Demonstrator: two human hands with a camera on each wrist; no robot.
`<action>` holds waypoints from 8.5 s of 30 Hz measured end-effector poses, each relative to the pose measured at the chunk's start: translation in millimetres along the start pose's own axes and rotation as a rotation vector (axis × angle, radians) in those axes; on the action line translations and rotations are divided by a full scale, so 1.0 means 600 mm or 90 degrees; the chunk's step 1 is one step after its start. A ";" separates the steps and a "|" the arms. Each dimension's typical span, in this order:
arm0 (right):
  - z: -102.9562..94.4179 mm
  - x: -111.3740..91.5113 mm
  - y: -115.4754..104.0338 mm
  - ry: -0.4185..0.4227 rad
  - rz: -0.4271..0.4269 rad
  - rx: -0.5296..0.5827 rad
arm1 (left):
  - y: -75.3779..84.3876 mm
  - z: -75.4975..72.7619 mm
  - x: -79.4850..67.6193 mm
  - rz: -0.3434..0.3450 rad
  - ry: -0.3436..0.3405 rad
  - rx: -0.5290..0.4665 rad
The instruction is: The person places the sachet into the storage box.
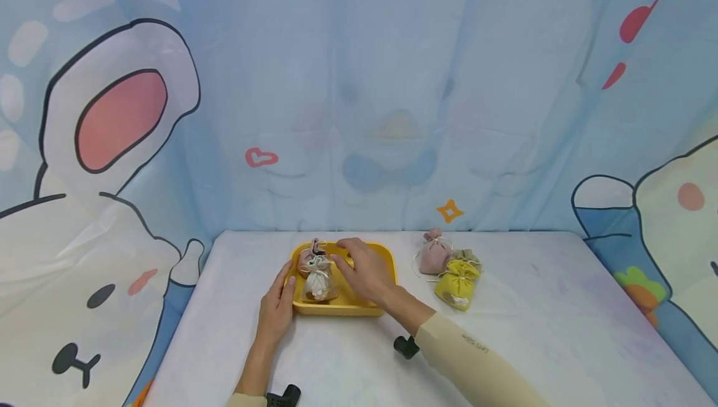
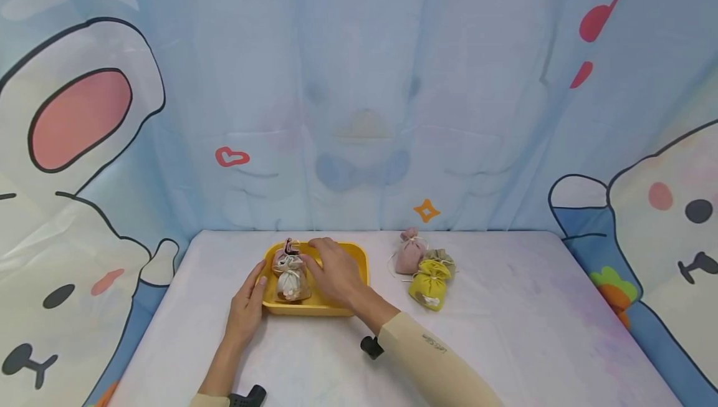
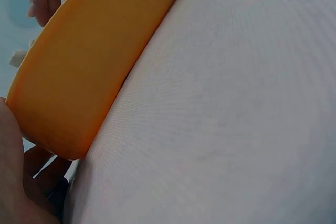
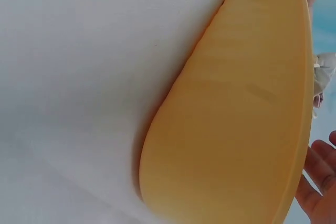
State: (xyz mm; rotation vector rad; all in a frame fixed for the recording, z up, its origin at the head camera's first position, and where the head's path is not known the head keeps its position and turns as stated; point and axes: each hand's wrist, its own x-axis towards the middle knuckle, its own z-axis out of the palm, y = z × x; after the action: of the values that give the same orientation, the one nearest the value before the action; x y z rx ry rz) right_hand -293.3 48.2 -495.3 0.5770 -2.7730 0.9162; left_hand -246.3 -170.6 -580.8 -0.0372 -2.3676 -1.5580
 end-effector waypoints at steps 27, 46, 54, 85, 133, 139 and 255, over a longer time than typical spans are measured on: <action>-0.051 0.007 0.074 0.107 -0.035 -0.058 | 0.006 -0.001 0.001 -0.014 -0.014 -0.008; -0.070 0.003 0.149 0.142 0.025 -0.034 | 0.007 0.000 0.003 -0.008 -0.009 -0.004; -0.083 0.003 0.177 0.171 0.019 -0.082 | 0.005 -0.003 0.002 -0.021 -0.020 -0.011; -0.131 0.022 0.240 0.064 0.196 -0.211 | 0.002 -0.001 0.001 -0.017 -0.013 -0.009; -0.140 0.023 0.230 -0.047 0.228 -0.081 | 0.005 -0.002 0.001 -0.029 -0.025 -0.018; -0.139 0.024 0.225 -0.007 0.174 -0.096 | 0.004 -0.002 0.000 -0.030 -0.024 -0.015; -0.028 0.035 0.035 0.148 -0.104 0.067 | -0.001 0.001 0.003 -0.009 -0.009 -0.006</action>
State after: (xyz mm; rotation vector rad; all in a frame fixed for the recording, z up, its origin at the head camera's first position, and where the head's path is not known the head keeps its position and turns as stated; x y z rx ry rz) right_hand -320.7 67.3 -487.6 0.6558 -2.4449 1.0248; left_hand -248.4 -170.5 -581.0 -0.0337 -2.3767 -1.5806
